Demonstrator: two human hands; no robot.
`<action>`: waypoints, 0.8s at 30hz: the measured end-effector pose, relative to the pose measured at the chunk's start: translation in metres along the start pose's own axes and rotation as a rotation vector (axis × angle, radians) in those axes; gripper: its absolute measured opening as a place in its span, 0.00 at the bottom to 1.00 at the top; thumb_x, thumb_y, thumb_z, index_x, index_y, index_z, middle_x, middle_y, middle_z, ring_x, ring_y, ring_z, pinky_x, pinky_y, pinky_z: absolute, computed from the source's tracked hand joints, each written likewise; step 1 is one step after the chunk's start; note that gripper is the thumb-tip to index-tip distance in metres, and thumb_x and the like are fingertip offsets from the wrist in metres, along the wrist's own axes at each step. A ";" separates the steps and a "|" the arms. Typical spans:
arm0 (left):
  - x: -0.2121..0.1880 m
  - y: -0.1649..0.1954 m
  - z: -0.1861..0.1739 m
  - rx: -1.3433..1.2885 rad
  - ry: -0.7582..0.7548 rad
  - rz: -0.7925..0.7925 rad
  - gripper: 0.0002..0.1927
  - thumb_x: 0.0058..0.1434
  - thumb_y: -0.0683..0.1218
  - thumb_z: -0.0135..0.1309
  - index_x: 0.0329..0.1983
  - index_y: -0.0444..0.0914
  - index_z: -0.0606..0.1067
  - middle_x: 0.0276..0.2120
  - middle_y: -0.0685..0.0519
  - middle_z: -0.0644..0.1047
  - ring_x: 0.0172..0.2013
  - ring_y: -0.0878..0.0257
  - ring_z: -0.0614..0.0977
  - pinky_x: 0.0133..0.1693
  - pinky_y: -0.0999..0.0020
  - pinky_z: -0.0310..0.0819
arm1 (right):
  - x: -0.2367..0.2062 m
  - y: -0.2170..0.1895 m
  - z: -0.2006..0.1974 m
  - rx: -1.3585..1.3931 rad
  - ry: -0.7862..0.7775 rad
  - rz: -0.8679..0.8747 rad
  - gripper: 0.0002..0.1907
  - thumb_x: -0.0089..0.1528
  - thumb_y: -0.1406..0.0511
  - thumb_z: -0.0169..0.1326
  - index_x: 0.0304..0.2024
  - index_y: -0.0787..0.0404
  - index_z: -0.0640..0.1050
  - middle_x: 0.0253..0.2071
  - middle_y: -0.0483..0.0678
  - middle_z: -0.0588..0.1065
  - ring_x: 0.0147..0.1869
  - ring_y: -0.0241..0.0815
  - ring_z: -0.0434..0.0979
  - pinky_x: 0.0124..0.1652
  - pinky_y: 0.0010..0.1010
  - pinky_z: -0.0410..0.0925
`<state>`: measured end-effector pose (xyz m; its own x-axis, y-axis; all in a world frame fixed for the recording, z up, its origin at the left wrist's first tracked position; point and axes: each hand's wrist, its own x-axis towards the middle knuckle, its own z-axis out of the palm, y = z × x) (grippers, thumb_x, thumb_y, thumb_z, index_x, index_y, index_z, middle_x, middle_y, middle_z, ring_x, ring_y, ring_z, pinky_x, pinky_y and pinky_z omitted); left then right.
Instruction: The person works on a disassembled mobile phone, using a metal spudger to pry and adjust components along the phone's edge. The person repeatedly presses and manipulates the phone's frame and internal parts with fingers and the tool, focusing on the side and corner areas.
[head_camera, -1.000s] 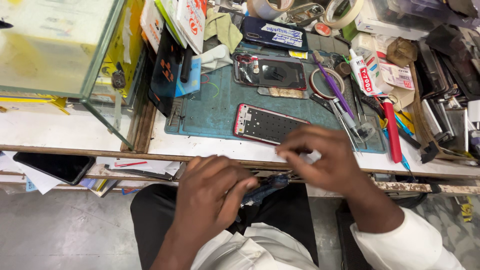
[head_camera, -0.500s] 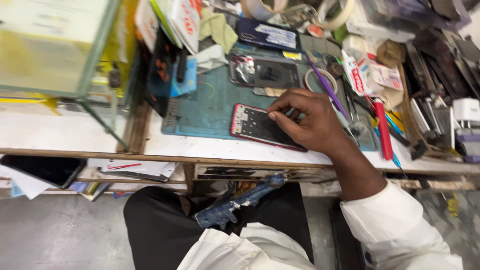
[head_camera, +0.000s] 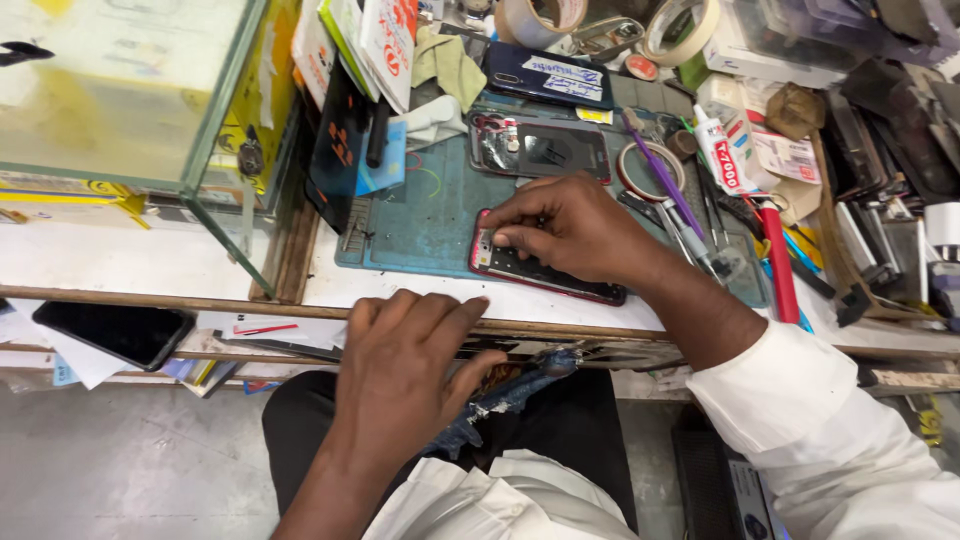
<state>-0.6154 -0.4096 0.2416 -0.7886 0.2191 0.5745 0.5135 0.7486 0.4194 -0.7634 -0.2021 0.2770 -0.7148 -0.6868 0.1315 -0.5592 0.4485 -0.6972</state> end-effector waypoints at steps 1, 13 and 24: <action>0.000 -0.002 0.004 0.003 -0.010 0.020 0.25 0.55 0.57 0.64 0.53 0.41 0.79 0.36 0.54 0.77 0.39 0.58 0.75 0.43 0.57 0.62 | 0.003 0.003 0.002 0.035 0.014 0.044 0.09 0.62 0.70 0.61 0.45 0.62 0.84 0.36 0.46 0.82 0.31 0.31 0.78 0.31 0.23 0.72; 0.019 -0.022 0.074 0.263 0.037 0.013 0.34 0.57 0.61 0.62 0.66 0.47 0.74 0.35 0.58 0.68 0.37 0.61 0.70 0.43 0.58 0.56 | 0.023 0.036 -0.006 -0.016 0.020 -0.198 0.05 0.59 0.67 0.65 0.37 0.60 0.83 0.37 0.45 0.79 0.35 0.34 0.78 0.31 0.24 0.69; 0.020 -0.027 0.089 0.219 0.059 -0.064 0.32 0.57 0.59 0.64 0.64 0.48 0.76 0.40 0.57 0.70 0.40 0.60 0.70 0.46 0.58 0.55 | 0.035 0.034 -0.008 -0.139 -0.037 -0.236 0.04 0.60 0.66 0.63 0.37 0.57 0.83 0.35 0.43 0.79 0.35 0.39 0.80 0.33 0.29 0.71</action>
<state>-0.6749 -0.3697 0.1786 -0.7930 0.1345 0.5942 0.3719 0.8793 0.2974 -0.8110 -0.2066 0.2632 -0.5436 -0.8010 0.2507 -0.7624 0.3463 -0.5466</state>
